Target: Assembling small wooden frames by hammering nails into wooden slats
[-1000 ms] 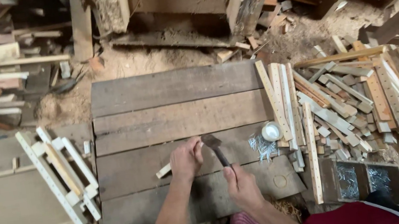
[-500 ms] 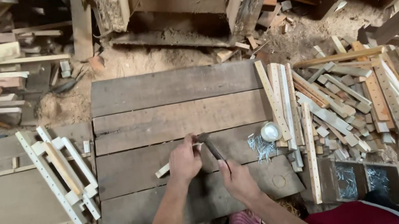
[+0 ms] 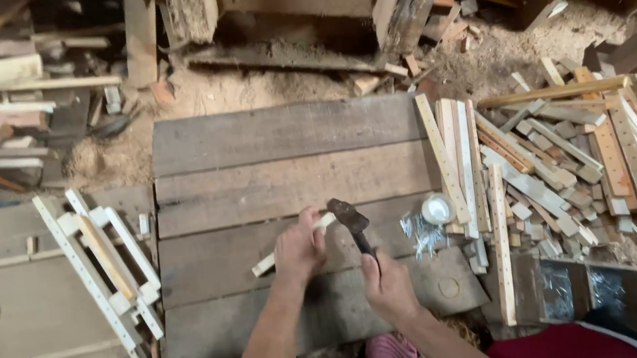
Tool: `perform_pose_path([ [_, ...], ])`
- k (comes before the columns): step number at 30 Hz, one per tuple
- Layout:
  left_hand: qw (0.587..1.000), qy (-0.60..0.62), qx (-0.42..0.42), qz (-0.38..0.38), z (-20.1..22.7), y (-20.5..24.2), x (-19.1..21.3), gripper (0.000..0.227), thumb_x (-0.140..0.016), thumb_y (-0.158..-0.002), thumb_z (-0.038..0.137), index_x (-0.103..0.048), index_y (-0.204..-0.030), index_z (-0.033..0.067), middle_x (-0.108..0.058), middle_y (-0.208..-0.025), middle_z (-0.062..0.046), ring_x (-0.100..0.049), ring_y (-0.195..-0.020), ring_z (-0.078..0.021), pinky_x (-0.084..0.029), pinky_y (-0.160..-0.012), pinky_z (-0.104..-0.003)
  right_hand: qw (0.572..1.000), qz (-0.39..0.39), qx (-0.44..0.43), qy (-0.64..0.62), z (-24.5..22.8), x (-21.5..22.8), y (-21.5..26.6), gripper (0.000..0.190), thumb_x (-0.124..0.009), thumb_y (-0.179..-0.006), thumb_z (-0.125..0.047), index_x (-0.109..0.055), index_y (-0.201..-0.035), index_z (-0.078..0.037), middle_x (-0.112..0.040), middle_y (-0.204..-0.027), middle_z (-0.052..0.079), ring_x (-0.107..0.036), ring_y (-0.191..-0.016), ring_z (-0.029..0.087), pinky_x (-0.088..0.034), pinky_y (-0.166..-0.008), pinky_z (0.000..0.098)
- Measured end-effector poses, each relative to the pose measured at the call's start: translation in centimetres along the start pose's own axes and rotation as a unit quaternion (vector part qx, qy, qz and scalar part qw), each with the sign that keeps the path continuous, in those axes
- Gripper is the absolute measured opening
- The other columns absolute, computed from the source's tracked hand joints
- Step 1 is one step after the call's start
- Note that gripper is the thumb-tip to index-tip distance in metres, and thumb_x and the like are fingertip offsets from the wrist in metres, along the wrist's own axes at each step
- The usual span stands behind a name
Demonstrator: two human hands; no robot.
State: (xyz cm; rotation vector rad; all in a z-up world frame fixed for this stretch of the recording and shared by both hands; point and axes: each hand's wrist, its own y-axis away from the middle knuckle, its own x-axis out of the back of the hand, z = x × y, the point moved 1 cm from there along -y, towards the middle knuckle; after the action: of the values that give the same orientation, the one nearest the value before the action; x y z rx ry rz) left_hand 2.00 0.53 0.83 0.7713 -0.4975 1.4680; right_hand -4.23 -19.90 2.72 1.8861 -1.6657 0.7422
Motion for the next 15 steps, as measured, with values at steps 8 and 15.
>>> perform_pose_path([
  [8,0.999,-0.009,-0.035,0.04,0.3,0.5,0.6,0.039,-0.05,-0.097,0.026,-0.051,-0.133,0.0142,-0.074,-0.084,-0.018,-0.069,-0.078,-0.0487,-0.052,-0.071,-0.06,0.997,-0.048,-0.058,-0.002,-3.5,0.6,-0.9,0.046,-0.044,-0.103,-0.046,-0.06,-0.085,-0.007,-0.068,-0.07,0.014,-0.067,-0.067,0.037,-0.046,-0.063,0.0486],
  [15,0.995,-0.061,-0.035,0.076,1.5,1.5,1.7,0.031,-0.058,-0.099,0.031,-0.061,-0.118,0.0065,-0.065,-0.108,-0.018,-0.057,-0.105,-0.0403,-0.05,-0.086,-0.052,0.954,-0.089,-0.253,-0.136,-7.1,3.3,-0.1,0.063,-0.025,-0.102,-0.058,-0.056,-0.077,-0.009,-0.063,-0.066,0.008,-0.061,-0.056,0.02,-0.05,-0.055,0.0353],
])
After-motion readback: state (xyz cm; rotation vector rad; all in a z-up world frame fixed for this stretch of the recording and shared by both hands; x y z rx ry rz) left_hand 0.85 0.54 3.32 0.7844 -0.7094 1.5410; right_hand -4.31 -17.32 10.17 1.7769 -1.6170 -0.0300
